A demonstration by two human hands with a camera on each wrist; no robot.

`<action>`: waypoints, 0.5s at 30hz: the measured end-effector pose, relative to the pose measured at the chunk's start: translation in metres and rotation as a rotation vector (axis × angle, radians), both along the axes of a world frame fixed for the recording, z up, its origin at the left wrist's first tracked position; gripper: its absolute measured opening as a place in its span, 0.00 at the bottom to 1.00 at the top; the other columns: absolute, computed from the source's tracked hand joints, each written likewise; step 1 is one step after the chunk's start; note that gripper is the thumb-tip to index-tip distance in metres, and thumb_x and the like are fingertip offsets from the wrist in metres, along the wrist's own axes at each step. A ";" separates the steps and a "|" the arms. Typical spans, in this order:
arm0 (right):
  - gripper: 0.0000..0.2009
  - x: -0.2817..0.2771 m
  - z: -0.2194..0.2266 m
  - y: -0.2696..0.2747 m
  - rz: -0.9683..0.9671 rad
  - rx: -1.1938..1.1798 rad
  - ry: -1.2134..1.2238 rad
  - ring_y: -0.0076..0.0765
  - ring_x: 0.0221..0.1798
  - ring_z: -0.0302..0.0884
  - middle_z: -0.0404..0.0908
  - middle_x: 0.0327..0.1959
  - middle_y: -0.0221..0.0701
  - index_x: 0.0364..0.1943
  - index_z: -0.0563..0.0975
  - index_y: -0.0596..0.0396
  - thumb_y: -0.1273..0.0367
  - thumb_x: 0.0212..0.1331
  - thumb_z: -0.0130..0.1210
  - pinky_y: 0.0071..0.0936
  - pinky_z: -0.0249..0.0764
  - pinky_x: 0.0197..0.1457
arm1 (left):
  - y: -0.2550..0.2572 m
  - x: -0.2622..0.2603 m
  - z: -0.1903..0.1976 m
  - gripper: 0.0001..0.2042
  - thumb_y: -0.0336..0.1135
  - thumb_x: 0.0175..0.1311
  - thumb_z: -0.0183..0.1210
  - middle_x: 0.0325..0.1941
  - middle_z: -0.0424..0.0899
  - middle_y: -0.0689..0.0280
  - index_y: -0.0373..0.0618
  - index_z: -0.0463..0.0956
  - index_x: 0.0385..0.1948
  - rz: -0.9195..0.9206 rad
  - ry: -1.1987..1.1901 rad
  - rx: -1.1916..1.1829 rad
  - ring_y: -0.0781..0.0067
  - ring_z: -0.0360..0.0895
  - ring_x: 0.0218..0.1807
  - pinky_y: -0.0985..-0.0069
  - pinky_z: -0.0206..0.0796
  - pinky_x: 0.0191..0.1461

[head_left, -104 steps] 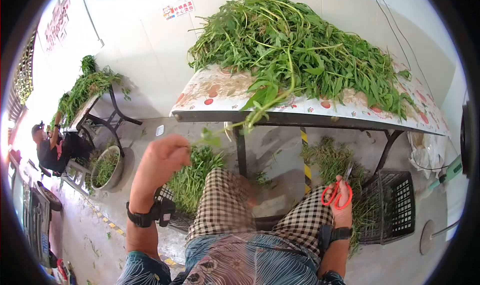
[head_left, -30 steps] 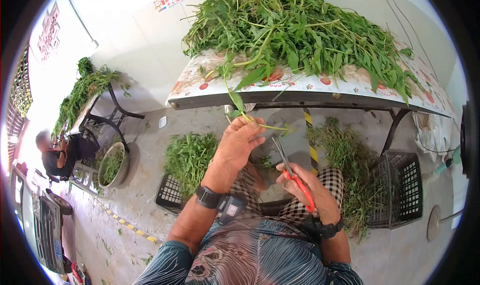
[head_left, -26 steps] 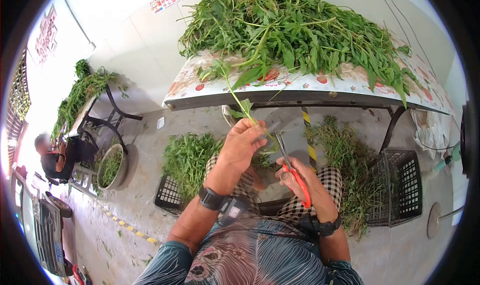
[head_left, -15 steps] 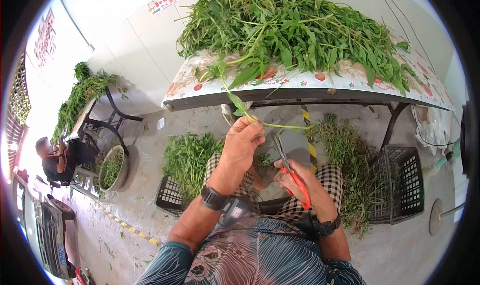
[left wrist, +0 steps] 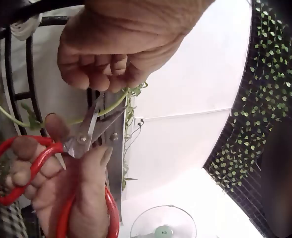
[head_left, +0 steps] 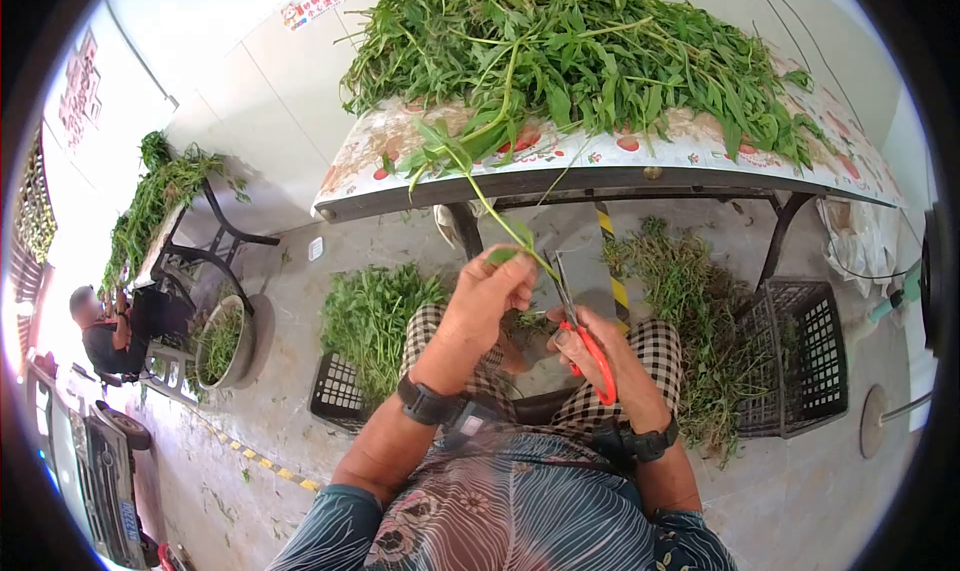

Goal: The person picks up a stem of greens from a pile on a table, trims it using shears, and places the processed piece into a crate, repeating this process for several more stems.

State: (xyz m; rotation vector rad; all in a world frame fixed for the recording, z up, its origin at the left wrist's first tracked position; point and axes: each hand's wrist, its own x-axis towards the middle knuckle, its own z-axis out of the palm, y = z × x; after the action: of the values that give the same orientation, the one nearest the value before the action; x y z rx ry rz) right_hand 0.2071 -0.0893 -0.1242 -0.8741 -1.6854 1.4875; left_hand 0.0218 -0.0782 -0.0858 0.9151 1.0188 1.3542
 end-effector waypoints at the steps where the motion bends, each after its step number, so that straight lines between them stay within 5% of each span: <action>1: 0.20 0.000 0.001 0.000 0.015 -0.011 -0.017 0.28 0.36 0.72 0.77 0.35 0.37 0.49 0.70 0.63 0.62 0.57 0.54 0.24 0.69 0.42 | 0.001 -0.005 0.000 0.04 0.34 0.60 0.54 0.24 0.75 0.71 0.46 0.74 0.29 -0.004 0.011 0.009 0.81 0.70 0.26 0.81 0.63 0.29; 6: 0.20 -0.003 -0.002 -0.001 0.041 0.018 -0.035 0.25 0.36 0.71 0.77 0.34 0.35 0.48 0.71 0.63 0.63 0.58 0.54 0.23 0.69 0.42 | 0.006 -0.012 -0.004 0.06 0.36 0.62 0.54 0.26 0.76 0.71 0.46 0.73 0.29 0.026 0.035 0.027 0.81 0.70 0.26 0.81 0.63 0.28; 9: 0.18 -0.004 -0.007 -0.001 0.036 0.064 0.045 0.19 0.26 0.67 0.74 0.28 0.26 0.49 0.70 0.61 0.61 0.61 0.48 0.17 0.66 0.29 | 0.011 -0.008 -0.004 0.04 0.35 0.62 0.53 0.32 0.78 0.68 0.46 0.72 0.30 0.091 -0.001 0.003 0.81 0.70 0.26 0.82 0.62 0.28; 15: 0.18 -0.002 -0.005 0.001 0.062 -0.066 0.030 0.17 0.27 0.67 0.74 0.30 0.27 0.47 0.69 0.61 0.60 0.61 0.48 0.16 0.66 0.29 | 0.016 -0.016 0.002 0.05 0.32 0.63 0.49 0.44 0.78 0.59 0.45 0.71 0.37 -0.072 -0.377 0.102 0.76 0.73 0.30 0.80 0.66 0.30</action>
State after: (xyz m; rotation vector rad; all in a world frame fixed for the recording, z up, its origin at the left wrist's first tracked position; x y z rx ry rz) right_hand 0.2056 -0.0888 -0.1295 -0.8367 -1.6629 1.5980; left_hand 0.0057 -0.0619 -0.0842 0.7269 0.6280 1.4600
